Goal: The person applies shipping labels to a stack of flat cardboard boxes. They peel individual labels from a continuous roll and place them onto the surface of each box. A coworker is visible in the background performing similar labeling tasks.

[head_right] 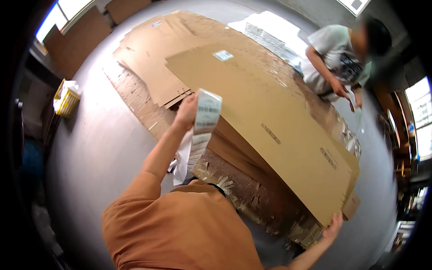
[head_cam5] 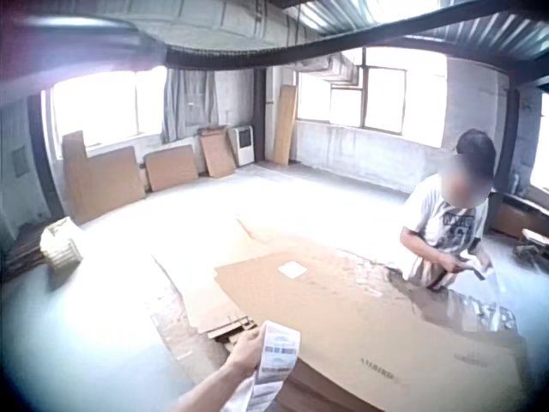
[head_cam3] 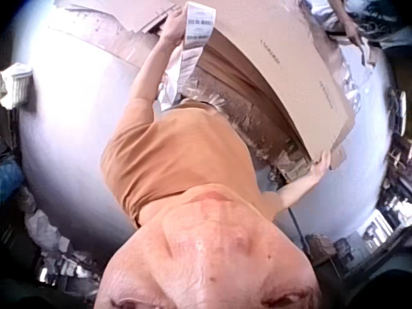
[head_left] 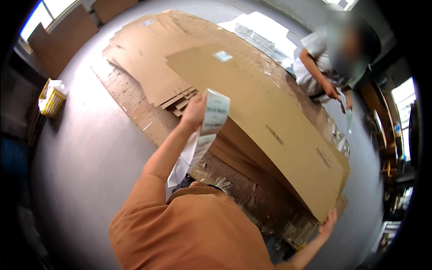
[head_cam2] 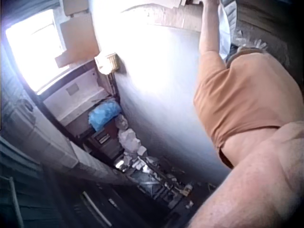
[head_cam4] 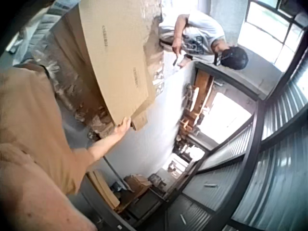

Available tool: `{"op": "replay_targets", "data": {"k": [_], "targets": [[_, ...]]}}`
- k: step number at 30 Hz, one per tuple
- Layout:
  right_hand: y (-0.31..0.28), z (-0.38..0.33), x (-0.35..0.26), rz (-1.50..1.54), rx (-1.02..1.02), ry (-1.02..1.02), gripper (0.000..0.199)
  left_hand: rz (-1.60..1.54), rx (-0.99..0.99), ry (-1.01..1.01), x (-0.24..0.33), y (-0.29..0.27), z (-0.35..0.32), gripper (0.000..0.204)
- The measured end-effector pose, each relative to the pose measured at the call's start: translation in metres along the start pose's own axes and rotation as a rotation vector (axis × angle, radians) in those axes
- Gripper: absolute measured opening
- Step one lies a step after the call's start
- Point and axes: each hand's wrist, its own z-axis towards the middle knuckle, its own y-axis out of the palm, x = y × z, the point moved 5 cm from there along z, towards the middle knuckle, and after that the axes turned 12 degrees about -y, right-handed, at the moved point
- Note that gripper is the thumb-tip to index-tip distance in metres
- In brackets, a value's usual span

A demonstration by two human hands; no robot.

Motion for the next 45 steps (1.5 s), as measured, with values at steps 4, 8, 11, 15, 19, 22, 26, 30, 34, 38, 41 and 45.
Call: {"op": "replay_targets", "data": {"k": [4, 8, 11, 15, 19, 22, 26, 30, 34, 38, 41, 45], "targets": [[0.228, 0.004, 0.043, 0.295, -0.151, 0.004, 0.047, 0.087, 0.177, 0.178, 0.076, -0.11, -0.015, 0.035], [0.479, -0.044, 0.031, 0.183, -0.26, -0.046, 0.047, 0.788, 0.774, 0.58, 0.109, -0.175, -0.079, 0.025], [0.628, -0.081, 0.01, 0.591, -0.339, 0.085, 0.048, 1.292, 0.926, 0.799, 0.111, -0.178, -0.123, 0.033], [0.749, -0.125, 0.001, 0.575, -0.322, 0.118, 0.027, 1.371, 0.801, 0.958, 0.11, -0.203, -0.155, 0.027], [0.782, -0.155, 0.022, 0.378, -0.822, 0.312, 0.055, 1.318, 0.831, 0.971, 0.117, -0.226, -0.174, 0.022], [0.749, -0.18, 0.006, -0.041, -1.079, 0.061, 0.067, 1.073, 0.826, 0.887, 0.125, -0.229, -0.169, 0.021], [0.693, -0.214, -0.055, 0.287, -1.276, -0.2, 0.076, 0.652, 0.561, 0.589, 0.131, -0.191, -0.129, 0.02], [0.64, -0.221, -0.124, 0.34, -1.12, -0.658, 0.077, 0.528, 0.171, 0.479, 0.126, -0.106, -0.099, 0.019], [0.577, -0.194, -0.148, 0.526, -0.941, -0.386, 0.062, 0.542, -0.137, 0.502, 0.133, -0.025, -0.097, 0.018], [0.514, -0.185, -0.197, 0.583, -0.787, -0.407, 0.054, 0.686, -0.34, 0.744, 0.142, 0.028, -0.106, 0.017], [0.48, -0.181, -0.216, 0.529, -0.8, -0.528, 0.054, 0.662, -0.465, 0.916, 0.154, 0.07, -0.134, 0.017], [0.457, -0.164, -0.194, 0.451, -0.715, -0.581, 0.039, 0.622, -0.554, 0.509, 0.122, 0.103, -0.117, 0.016]]}}
